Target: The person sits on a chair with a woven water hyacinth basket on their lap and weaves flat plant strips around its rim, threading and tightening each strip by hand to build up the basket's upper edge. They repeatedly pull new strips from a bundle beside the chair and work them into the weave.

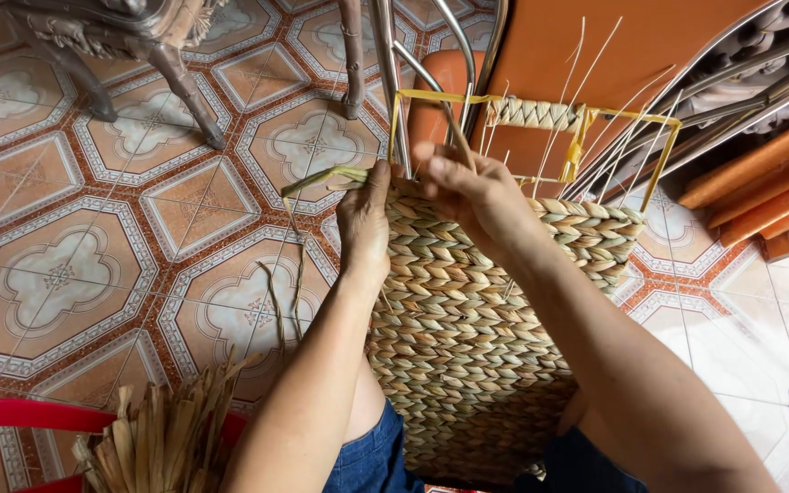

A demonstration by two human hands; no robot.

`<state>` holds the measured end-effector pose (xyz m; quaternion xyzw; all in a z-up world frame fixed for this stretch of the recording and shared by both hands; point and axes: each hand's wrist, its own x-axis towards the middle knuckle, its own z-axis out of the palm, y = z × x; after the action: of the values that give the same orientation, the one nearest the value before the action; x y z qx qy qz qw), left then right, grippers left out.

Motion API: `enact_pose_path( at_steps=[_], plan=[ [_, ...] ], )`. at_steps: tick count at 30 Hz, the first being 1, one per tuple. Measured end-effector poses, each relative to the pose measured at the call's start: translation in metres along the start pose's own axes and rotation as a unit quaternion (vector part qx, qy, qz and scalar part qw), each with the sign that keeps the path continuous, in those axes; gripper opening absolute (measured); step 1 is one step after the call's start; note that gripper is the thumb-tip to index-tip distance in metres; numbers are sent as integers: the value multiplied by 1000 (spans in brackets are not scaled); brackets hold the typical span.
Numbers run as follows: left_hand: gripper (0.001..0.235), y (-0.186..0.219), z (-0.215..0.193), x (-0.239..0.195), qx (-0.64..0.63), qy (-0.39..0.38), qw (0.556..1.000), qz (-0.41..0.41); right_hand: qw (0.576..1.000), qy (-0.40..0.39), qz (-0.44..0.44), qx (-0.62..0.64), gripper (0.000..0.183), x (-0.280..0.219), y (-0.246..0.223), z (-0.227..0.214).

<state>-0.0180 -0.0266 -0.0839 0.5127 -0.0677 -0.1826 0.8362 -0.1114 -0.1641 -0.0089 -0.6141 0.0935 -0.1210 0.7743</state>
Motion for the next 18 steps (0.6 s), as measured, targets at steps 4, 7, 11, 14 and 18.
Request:
enact_pose_path(
  at_steps=[4,7,11,14,18],
  plan=[
    [39,3,3,-8,128,59,978,153,953,13,-33,-301,18,-57,-48,19],
    [26,9,2,-16,262,90,918,284,938,35,-261,-223,14,-85,-37,11],
    [23,26,-11,-31,333,32,866,372,888,-19,-199,-414,15,-108,5,4],
    [36,51,-13,-36,400,-39,844,354,782,-139,-367,-485,29,-112,6,27],
    [27,65,-17,-18,460,-134,775,412,736,-212,-257,-588,65,-95,11,29]
  ],
)
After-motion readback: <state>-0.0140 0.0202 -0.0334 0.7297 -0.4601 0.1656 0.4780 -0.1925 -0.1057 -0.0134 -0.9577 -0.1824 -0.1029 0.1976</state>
